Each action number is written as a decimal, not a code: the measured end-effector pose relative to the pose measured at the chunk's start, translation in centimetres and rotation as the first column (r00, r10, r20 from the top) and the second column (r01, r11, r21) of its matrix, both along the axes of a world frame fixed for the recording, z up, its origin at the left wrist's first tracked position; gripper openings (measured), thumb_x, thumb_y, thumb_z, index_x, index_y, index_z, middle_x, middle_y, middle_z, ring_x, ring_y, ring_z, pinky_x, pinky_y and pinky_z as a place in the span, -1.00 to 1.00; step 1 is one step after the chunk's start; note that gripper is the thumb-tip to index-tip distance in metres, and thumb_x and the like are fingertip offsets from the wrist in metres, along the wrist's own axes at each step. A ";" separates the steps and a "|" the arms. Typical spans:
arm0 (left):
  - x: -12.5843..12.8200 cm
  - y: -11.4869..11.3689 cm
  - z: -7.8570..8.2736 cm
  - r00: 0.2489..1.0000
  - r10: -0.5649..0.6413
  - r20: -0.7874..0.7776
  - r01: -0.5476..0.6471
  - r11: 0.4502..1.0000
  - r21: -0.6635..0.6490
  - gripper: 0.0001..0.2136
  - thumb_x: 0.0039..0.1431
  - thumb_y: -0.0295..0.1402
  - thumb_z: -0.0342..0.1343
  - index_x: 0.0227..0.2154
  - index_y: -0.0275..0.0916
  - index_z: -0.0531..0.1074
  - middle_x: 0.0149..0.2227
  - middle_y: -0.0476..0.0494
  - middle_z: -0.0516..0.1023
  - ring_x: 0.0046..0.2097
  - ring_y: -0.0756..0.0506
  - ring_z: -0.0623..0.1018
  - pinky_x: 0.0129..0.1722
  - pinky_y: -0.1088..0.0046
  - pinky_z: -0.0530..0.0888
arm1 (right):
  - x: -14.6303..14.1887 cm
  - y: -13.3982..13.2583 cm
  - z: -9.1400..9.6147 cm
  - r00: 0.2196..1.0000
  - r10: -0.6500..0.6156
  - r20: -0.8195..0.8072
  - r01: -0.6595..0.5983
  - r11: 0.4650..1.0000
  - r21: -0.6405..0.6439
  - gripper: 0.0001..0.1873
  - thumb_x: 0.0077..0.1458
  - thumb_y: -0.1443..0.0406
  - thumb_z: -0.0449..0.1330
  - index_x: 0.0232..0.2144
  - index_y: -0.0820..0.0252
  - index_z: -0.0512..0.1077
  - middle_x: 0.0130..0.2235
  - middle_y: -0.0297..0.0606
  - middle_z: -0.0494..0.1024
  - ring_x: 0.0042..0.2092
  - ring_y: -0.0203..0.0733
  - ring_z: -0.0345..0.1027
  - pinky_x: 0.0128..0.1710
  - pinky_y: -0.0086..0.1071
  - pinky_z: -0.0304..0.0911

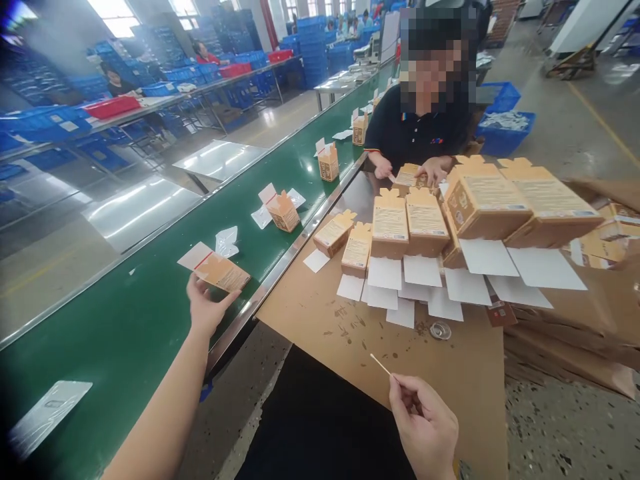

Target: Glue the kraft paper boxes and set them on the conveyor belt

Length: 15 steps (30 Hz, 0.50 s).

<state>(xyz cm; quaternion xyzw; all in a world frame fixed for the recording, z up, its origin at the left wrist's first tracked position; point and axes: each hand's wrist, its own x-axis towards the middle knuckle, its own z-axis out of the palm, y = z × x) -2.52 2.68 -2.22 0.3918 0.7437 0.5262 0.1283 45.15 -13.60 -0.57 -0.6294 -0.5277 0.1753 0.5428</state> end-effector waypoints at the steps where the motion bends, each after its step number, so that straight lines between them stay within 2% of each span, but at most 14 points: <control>1: 0.2 -0.5 -0.3 0.998 0.062 -0.014 -0.060 0.993 0.102 -0.10 -0.11 -0.12 0.59 0.28 -0.04 0.29 0.30 -0.31 0.50 0.44 -0.42 0.55 0.49 -0.15 0.47 | 0.7 -0.4 0.1 0.999 -0.039 -0.002 0.039 0.999 0.010 -0.57 0.39 -0.06 0.47 -0.40 0.08 0.73 -0.49 -0.23 0.65 -0.57 -0.21 0.46 -0.55 -0.42 0.49; 3: 1.3 -0.7 -0.5 0.988 0.153 -0.030 -0.138 0.946 0.293 -0.29 0.01 -0.05 0.47 0.19 -0.06 0.33 0.19 -0.25 0.48 0.31 -0.36 0.60 0.40 -0.12 0.55 | 1.8 -1.2 0.1 0.994 -0.108 -0.001 0.108 0.994 0.031 -0.57 0.37 -0.07 0.50 -0.39 0.08 0.73 -0.50 -0.23 0.65 -0.57 -0.20 0.47 -0.53 -0.41 0.53; 4: 2.3 -0.3 -0.2 0.988 0.146 -0.042 -0.122 0.928 0.351 -0.37 0.06 -0.03 0.43 0.13 -0.07 0.35 0.14 -0.21 0.48 0.23 -0.33 0.63 0.34 -0.09 0.59 | 2.1 -1.5 0.1 0.991 -0.131 0.008 0.131 0.991 0.032 -0.57 0.36 -0.08 0.50 -0.39 0.09 0.74 -0.50 -0.24 0.64 -0.58 -0.21 0.47 -0.53 -0.42 0.53; 6: 5.4 2.1 1.2 0.997 0.002 -0.071 0.024 0.933 0.358 -0.50 0.13 -0.03 0.39 0.05 -0.09 0.42 0.07 -0.19 0.49 0.13 -0.29 0.65 0.27 0.00 0.62 | 2.4 -1.7 0.2 0.987 -0.157 0.028 0.157 0.988 0.017 -0.53 0.37 -0.10 0.50 -0.41 0.08 0.73 -0.52 -0.25 0.64 -0.59 -0.21 0.46 -0.55 -0.43 0.52; 8: 9.6 6.1 3.4 0.967 -0.248 -0.054 0.254 0.937 0.238 -0.57 0.23 -0.05 0.33 0.07 -0.11 0.49 0.09 -0.24 0.56 0.16 -0.28 0.65 0.27 0.07 0.61 | 2.0 -1.5 0.4 0.989 -0.148 0.025 0.148 0.989 0.006 -0.52 0.39 -0.10 0.47 -0.42 0.08 0.73 -0.52 -0.25 0.64 -0.59 -0.22 0.46 -0.58 -0.44 0.49; 10: 14.2 11.0 5.6 0.896 -0.443 0.025 0.443 0.896 0.031 -0.57 0.28 -0.07 0.30 0.12 -0.15 0.53 0.21 -0.33 0.59 0.27 -0.30 0.63 0.32 0.12 0.57 | 1.3 -1.0 0.8 0.995 -0.104 0.000 0.104 0.994 0.025 -0.56 0.41 -0.06 0.46 -0.40 0.08 0.73 -0.50 -0.26 0.64 -0.58 -0.23 0.46 -0.58 -0.44 0.47; 11: 16.3 13.3 6.6 0.862 -0.500 0.080 0.507 0.854 -0.117 -0.56 0.29 -0.08 0.32 0.14 -0.15 0.54 0.27 -0.35 0.59 0.32 -0.31 0.61 0.35 0.14 0.54 | 0.9 -0.7 1.1 0.997 -0.076 -0.010 0.076 0.996 0.041 -0.59 0.42 -0.02 0.46 -0.39 0.08 0.73 -0.50 -0.26 0.65 -0.57 -0.23 0.46 -0.57 -0.44 0.46; 13: 19.7 16.9 7.7 0.819 -0.555 0.148 0.574 0.785 -0.230 -0.59 0.22 -0.11 0.41 0.04 -0.21 0.60 0.18 -0.39 0.69 0.26 -0.38 0.67 0.30 0.11 0.57 | 0.2 -0.2 1.8 0.999 -0.031 -0.018 0.032 0.997 0.072 -0.64 0.44 0.05 0.44 -0.36 0.09 0.74 -0.49 -0.26 0.64 -0.56 -0.23 0.46 -0.56 -0.43 0.45; 15: 21.7 18.8 7.9 0.777 -0.597 0.199 0.628 0.718 -0.301 -0.64 0.14 -0.12 0.48 -0.11 -0.23 0.63 -0.02 -0.40 0.77 0.14 -0.45 0.73 0.19 0.05 0.62 | 0.2 0.1 2.3 0.999 -0.032 -0.013 0.033 0.994 0.099 -0.66 0.45 0.07 0.43 -0.35 0.09 0.74 -0.49 -0.27 0.64 -0.55 -0.23 0.46 -0.55 -0.43 0.44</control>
